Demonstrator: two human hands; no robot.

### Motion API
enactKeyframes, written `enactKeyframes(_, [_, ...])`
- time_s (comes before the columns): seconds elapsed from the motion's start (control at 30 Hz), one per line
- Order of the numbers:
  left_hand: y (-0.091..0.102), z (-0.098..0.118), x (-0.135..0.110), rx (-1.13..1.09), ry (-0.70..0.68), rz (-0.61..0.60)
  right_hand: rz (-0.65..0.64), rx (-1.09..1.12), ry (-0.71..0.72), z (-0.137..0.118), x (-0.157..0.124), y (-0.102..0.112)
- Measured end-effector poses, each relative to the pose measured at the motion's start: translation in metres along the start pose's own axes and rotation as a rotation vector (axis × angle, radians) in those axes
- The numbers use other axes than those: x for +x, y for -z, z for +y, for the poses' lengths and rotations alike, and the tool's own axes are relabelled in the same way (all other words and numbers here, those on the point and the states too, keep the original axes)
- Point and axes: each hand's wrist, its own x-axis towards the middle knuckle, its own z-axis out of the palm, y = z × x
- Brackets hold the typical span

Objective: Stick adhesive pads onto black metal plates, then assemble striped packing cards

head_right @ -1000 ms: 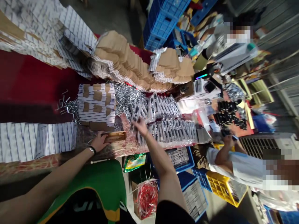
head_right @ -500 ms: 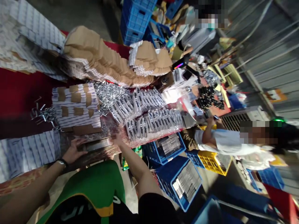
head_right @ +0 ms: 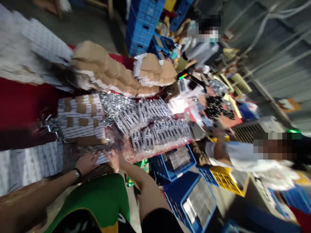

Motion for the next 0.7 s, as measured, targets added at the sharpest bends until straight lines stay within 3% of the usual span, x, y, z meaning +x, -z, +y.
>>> enactKeyframes(0.13, [-0.003, 0.003, -0.002, -0.052, -0.047, -0.036, -0.064, -0.017, 0.038, -0.004, 0.003, -0.003])
enactKeyframes(0.33, [-0.002, 0.026, -0.015, -0.007, 0.026, 0.015, -0.085, -0.034, -0.007, -0.015, 0.001, -0.008])
enactKeyframes(0.5, [0.014, 0.012, -0.003, -0.051, -0.056, -0.070, -0.190, -0.024, 0.145, -0.004, 0.018, 0.011])
enactKeyframes(0.6, [0.000, 0.012, -0.010, -0.004, -0.089, -0.048, -0.160, -0.068, 0.116, -0.011, 0.015, 0.008])
enactKeyframes(0.7, [-0.024, 0.019, -0.018, 0.015, -0.021, 0.048, -0.112, -0.102, 0.039, -0.024, 0.007, -0.008])
